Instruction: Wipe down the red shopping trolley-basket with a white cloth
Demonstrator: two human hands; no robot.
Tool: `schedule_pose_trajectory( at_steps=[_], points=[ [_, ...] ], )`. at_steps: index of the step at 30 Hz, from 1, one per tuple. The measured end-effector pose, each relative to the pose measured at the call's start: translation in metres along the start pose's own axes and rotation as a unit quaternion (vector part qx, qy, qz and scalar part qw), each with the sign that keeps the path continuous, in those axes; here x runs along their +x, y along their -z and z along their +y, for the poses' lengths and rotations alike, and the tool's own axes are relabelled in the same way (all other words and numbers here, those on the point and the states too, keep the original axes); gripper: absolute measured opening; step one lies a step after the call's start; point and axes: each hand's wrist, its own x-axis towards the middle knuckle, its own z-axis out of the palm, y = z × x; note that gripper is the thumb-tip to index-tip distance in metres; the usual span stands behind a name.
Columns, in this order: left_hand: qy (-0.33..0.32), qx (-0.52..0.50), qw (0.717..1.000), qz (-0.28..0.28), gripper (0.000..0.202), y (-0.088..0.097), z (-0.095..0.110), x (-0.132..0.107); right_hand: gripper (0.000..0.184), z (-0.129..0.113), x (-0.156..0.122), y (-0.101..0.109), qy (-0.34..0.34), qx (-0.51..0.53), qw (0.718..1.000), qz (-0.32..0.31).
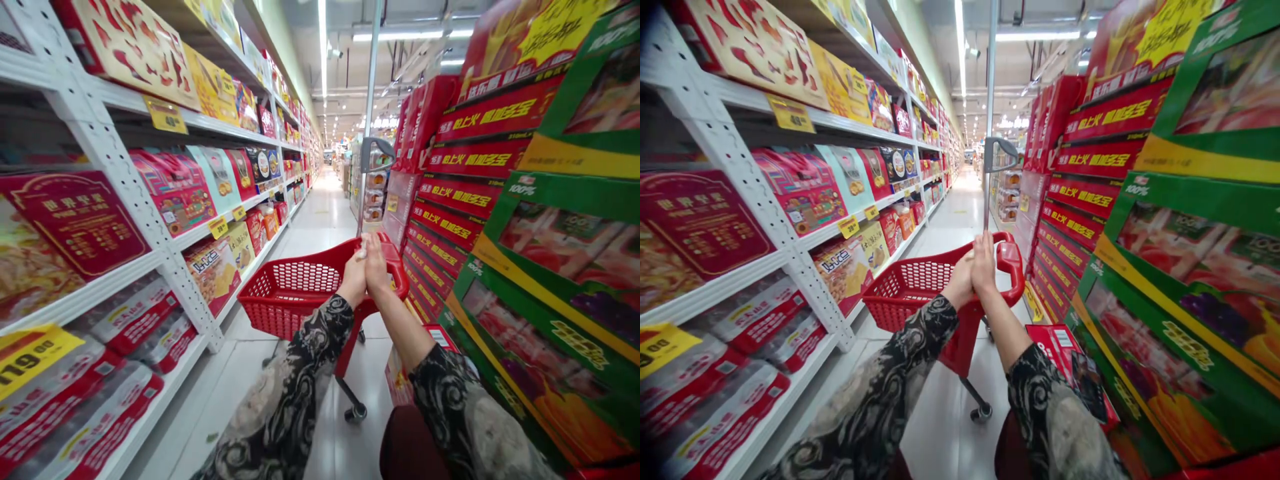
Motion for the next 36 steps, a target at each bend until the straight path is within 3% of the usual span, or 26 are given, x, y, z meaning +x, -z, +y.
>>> schedule_pose_trajectory(
  at_steps=[2,4,5,7,10,15,17,19,21,23,25,27,29,32,36],
  points=[
    [-0.024,-0.026,0.999,0.001,0.021,-0.001,0.005,0.000,0.060,-0.012,-0.004,-0.002,-0.109,0.098,0.989,0.014],
    [-0.038,-0.043,0.996,0.063,0.025,0.010,0.014,-0.003,0.061,-0.019,-0.010,0.007,-0.174,0.163,0.971,0.013],
    [-0.028,-0.059,0.993,0.095,0.027,0.018,0.018,-0.006,0.062,-0.021,-0.013,0.014,-0.175,0.167,0.970,-0.005],
    [0.016,-0.093,0.989,0.114,0.030,0.029,0.023,-0.015,0.062,-0.023,-0.021,0.027,-0.141,0.146,0.976,-0.081],
    [0.101,-0.124,0.987,0.027,0.029,0.029,0.021,-0.032,0.060,-0.024,-0.034,0.038,-0.071,0.099,0.975,-0.183],
    [0.136,-0.085,0.981,-0.108,0.038,0.018,0.010,-0.047,0.053,-0.025,-0.049,0.052,-0.015,-0.013,0.983,-0.185],
    [0.118,-0.010,0.986,-0.119,0.041,0.026,0.006,-0.045,0.051,-0.020,-0.051,0.064,0.012,-0.070,0.983,-0.171],
    [0.056,0.134,0.986,-0.081,0.043,0.044,0.000,-0.039,0.050,-0.010,-0.054,0.081,0.025,-0.135,0.983,-0.121],
    [-0.002,0.339,0.940,-0.024,0.045,0.070,-0.008,-0.036,0.050,0.002,-0.060,0.095,0.023,-0.200,0.976,-0.082],
    [0.044,0.537,0.842,-0.022,0.047,0.096,-0.019,-0.038,0.049,0.011,-0.070,0.101,0.025,-0.252,0.963,-0.096],
    [0.067,0.645,0.759,-0.053,0.048,0.115,-0.030,-0.043,0.048,0.012,-0.081,0.097,0.044,-0.291,0.945,-0.144],
    [0.046,0.698,0.712,-0.059,0.043,0.124,-0.039,-0.049,0.045,0.006,-0.091,0.082,0.074,-0.318,0.926,-0.188],
    [0.020,0.720,0.692,-0.056,0.040,0.125,-0.044,-0.051,0.044,-0.002,-0.098,0.062,0.105,-0.331,0.908,-0.237],
    [0.007,0.726,0.685,-0.057,0.040,0.122,-0.047,-0.051,0.043,-0.011,-0.104,0.037,0.139,-0.330,0.882,-0.306],
    [0.010,0.737,0.672,-0.068,0.046,0.131,-0.051,-0.054,0.044,-0.009,-0.103,0.041,0.159,-0.331,0.872,-0.323]
  ],
)
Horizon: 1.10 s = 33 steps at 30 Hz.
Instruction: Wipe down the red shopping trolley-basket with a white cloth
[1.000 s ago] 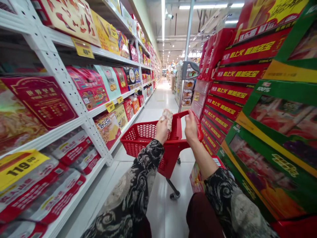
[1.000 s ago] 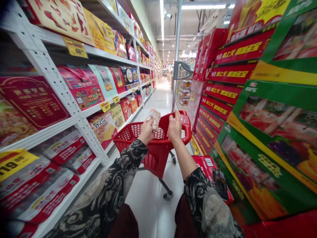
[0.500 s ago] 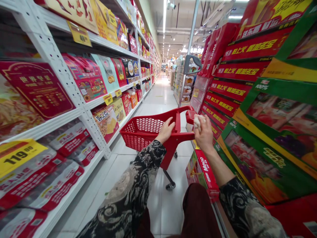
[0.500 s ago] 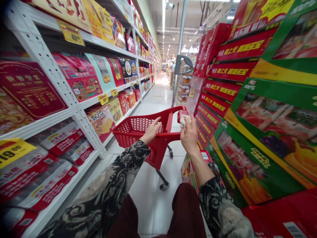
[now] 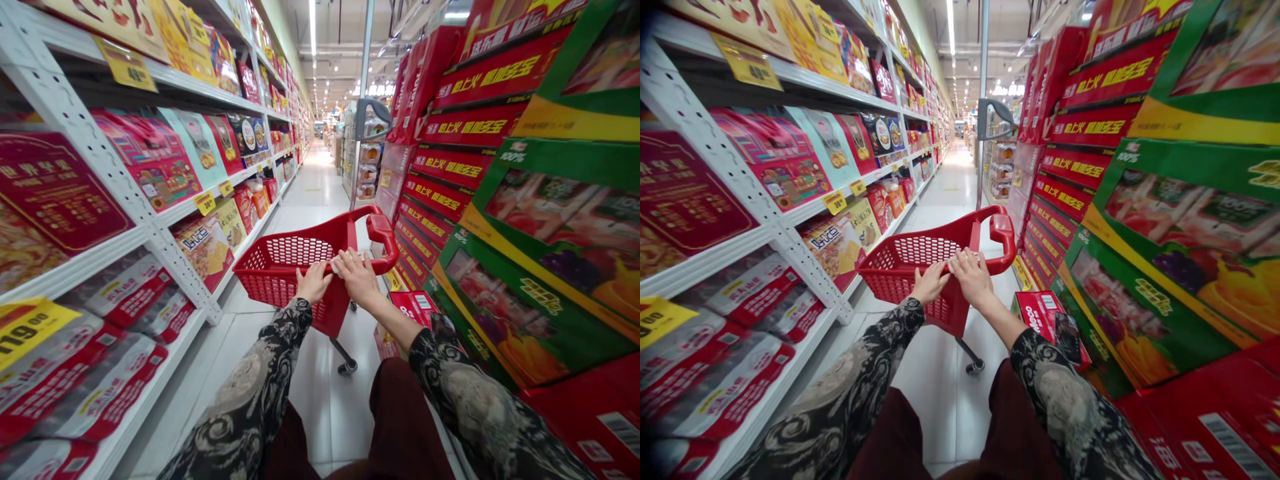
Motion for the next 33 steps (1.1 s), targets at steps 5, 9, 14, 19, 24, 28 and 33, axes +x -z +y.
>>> schedule_pose_trajectory(
  at_steps=[5,9,14,19,24,28,33],
  points=[
    [0.037,0.028,0.999,0.000,0.055,-0.009,-0.017,-0.009,0.047,0.030,-0.013,0.025,-0.146,-0.016,0.987,0.066],
    [0.038,0.053,0.998,0.000,0.059,-0.013,-0.012,-0.013,0.049,0.023,-0.012,0.023,-0.150,-0.007,0.987,0.051],
    [0.010,0.077,0.997,-0.006,0.061,-0.012,-0.001,-0.019,0.050,-0.001,-0.006,0.001,-0.070,0.025,0.997,0.006],
    [-0.005,0.077,0.997,-0.014,0.064,-0.012,0.007,-0.026,0.050,0.018,-0.011,0.011,-0.105,0.028,0.993,0.045],
    [0.009,0.075,0.997,-0.019,0.068,-0.016,0.016,-0.027,0.051,0.032,-0.015,0.018,-0.187,-0.001,0.979,0.084],
    [0.007,0.087,0.996,-0.012,0.069,-0.019,0.018,-0.028,0.049,0.009,-0.012,0.003,-0.108,0.023,0.993,0.029],
    [0.003,0.101,0.995,-0.002,0.070,-0.018,0.014,-0.032,0.048,-0.003,-0.011,-0.002,-0.051,0.050,0.997,0.009]
  ],
)
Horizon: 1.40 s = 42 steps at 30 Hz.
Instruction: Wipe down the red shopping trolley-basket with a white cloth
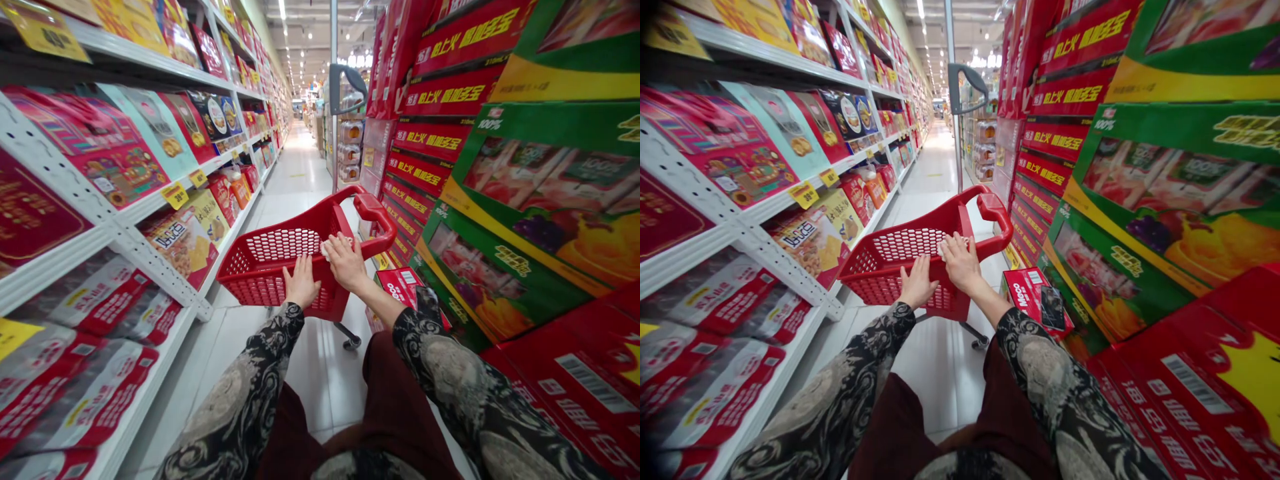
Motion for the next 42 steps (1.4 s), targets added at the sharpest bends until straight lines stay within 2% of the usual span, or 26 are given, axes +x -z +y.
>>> schedule_pose_trajectory(
  at_steps=[2,5,7,9,13,17,21,25,27,29,33,35,38,42],
  points=[
    [0.002,0.002,1.000,0.000,0.071,0.000,-0.001,-0.001,0.050,0.010,0.000,0.007,-0.030,0.007,0.999,0.026],
    [0.005,0.000,1.000,-0.003,0.072,-0.001,-0.001,0.000,0.050,0.031,0.002,0.020,-0.138,0.005,0.984,0.108],
    [0.009,-0.001,1.000,-0.006,0.072,-0.002,0.001,0.000,0.046,0.038,0.002,0.024,-0.182,0.000,0.974,0.132],
    [0.013,-0.001,1.000,-0.009,0.073,-0.001,0.002,0.000,0.042,0.035,0.002,0.022,-0.173,-0.001,0.979,0.107],
    [0.012,0.004,1.000,-0.018,0.074,0.001,0.005,0.000,0.041,0.005,0.000,0.005,-0.085,0.005,0.996,0.037],
    [0.004,-0.003,1.000,-0.024,0.073,0.003,0.004,-0.002,0.042,-0.016,-0.002,-0.007,-0.023,0.011,1.000,0.001],
    [0.046,-0.017,0.999,-0.013,0.072,0.002,-0.004,-0.004,0.040,0.000,-0.002,0.002,-0.043,0.014,0.999,0.017],
    [0.056,-0.009,0.998,-0.011,0.070,0.001,-0.013,-0.006,0.040,0.033,0.000,0.019,-0.129,0.005,0.988,0.085],
    [0.052,-0.006,0.999,-0.011,0.070,0.000,-0.014,-0.008,0.040,0.039,0.000,0.022,-0.161,0.001,0.981,0.108],
    [0.055,-0.007,0.998,-0.007,0.070,0.000,-0.012,-0.010,0.040,0.033,-0.002,0.018,-0.153,-0.001,0.984,0.096],
    [0.056,-0.003,0.998,-0.002,0.070,0.000,-0.009,-0.013,0.042,0.002,-0.008,-0.002,-0.052,0.002,0.998,0.026],
    [0.049,0.000,0.999,-0.002,0.069,-0.001,-0.009,-0.014,0.043,-0.006,-0.011,-0.008,-0.021,0.003,1.000,0.014],
    [0.035,0.009,0.999,-0.004,0.069,-0.002,-0.010,-0.015,0.041,0.003,-0.012,-0.004,-0.020,0.001,0.999,0.025],
    [0.036,0.009,0.999,-0.005,0.069,-0.002,-0.008,-0.017,0.037,0.035,-0.011,0.015,-0.096,-0.007,0.992,0.084]
  ],
)
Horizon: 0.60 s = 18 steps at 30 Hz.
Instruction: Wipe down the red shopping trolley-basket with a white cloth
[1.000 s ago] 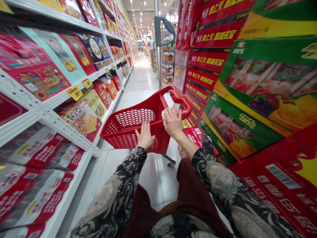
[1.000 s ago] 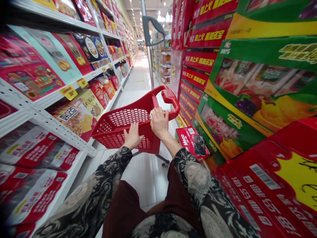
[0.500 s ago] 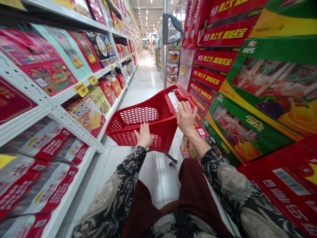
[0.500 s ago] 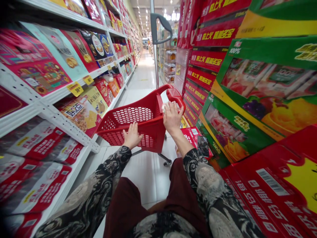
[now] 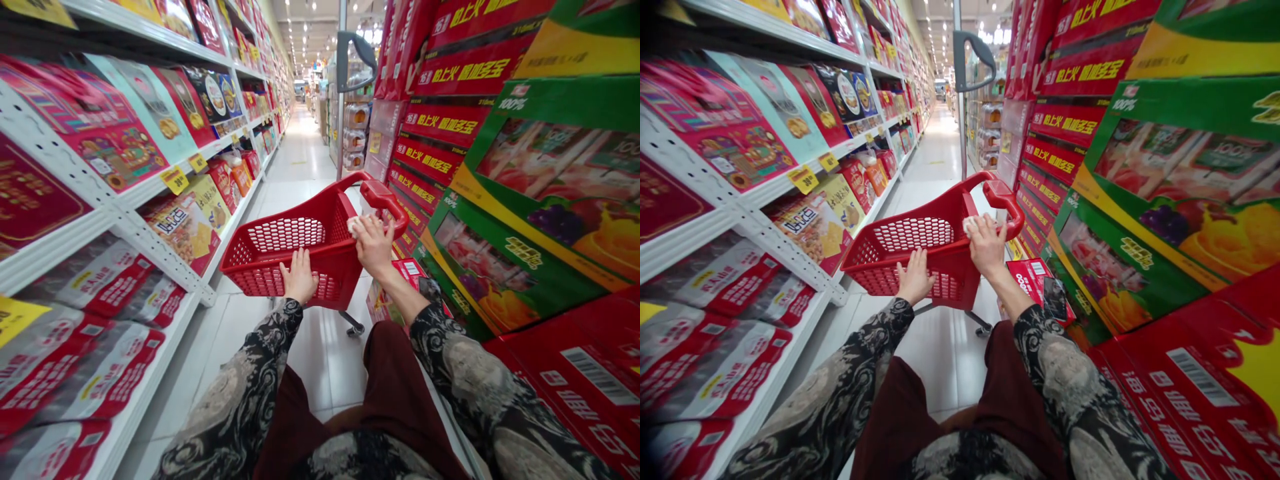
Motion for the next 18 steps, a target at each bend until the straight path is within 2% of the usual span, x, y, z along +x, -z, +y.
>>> schedule_pose_trajectory(
  at_steps=[2,4,10,13,15,18],
  points=[
    [0.001,-0.007,1.000,0.000,0.069,0.000,0.002,-0.001,0.037,0.010,0.003,0.006,-0.029,-0.004,0.999,0.023],
    [0.002,-0.011,1.000,0.002,0.070,-0.001,0.004,-0.001,0.038,0.008,0.002,0.005,-0.024,-0.005,0.999,0.021],
    [0.000,-0.012,1.000,0.007,0.072,-0.005,0.002,0.000,0.042,-0.041,-0.012,-0.028,0.103,-0.002,0.993,-0.051],
    [-0.006,-0.004,1.000,0.003,0.071,-0.004,0.000,0.000,0.041,-0.055,-0.015,-0.043,0.160,0.000,0.985,-0.061],
    [-0.009,-0.002,1.000,0.002,0.070,-0.003,-0.002,0.000,0.040,-0.050,-0.015,-0.044,0.186,-0.001,0.981,-0.048],
    [-0.014,-0.002,1.000,0.007,0.071,-0.003,-0.003,-0.001,0.038,-0.023,-0.012,-0.032,0.155,-0.006,0.987,0.025]
  ],
)
